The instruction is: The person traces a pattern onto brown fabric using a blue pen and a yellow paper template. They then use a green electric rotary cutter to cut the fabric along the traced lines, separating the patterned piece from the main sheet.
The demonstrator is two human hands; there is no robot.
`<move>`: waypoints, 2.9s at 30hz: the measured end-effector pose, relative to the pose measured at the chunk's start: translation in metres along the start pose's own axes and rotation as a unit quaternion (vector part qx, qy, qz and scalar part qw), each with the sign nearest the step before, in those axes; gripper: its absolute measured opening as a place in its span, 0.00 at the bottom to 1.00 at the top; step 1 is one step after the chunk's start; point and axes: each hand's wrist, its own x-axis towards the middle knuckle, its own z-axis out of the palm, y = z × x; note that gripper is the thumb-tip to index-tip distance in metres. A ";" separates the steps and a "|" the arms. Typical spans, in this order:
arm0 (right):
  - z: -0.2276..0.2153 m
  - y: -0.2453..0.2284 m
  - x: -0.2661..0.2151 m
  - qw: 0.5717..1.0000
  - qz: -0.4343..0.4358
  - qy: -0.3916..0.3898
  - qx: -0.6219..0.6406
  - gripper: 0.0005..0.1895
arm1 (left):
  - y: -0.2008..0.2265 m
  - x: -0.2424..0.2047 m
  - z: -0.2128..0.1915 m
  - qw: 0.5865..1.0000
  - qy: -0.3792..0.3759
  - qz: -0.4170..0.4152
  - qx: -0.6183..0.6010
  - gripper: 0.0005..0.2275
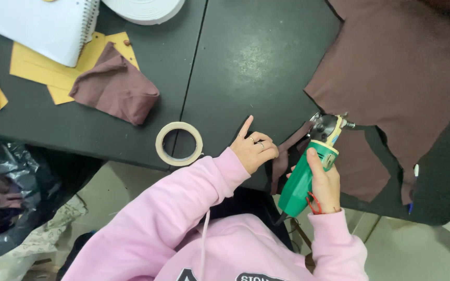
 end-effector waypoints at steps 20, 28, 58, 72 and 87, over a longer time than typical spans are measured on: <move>-0.109 0.045 0.190 0.960 -0.017 -0.263 -0.099 0.31 | 0.100 -0.224 -0.418 0.668 0.726 -0.163 -0.024 0.07; -0.118 0.021 0.207 0.952 -0.016 -0.279 -0.127 0.31 | -0.067 -0.381 -0.410 0.697 0.573 -0.353 0.247 0.10; -0.336 0.062 0.034 0.994 -0.090 -0.012 0.059 0.17 | 0.039 0.030 -0.047 0.854 -0.097 -0.511 0.021 0.25; -0.288 0.049 0.056 1.000 -0.024 -0.014 0.001 0.19 | 0.098 0.170 0.098 0.981 -0.032 -0.087 0.170 0.08; -0.272 0.019 0.062 0.998 -0.007 0.048 -0.033 0.17 | 0.116 0.184 0.229 0.983 -0.117 0.137 -0.024 0.17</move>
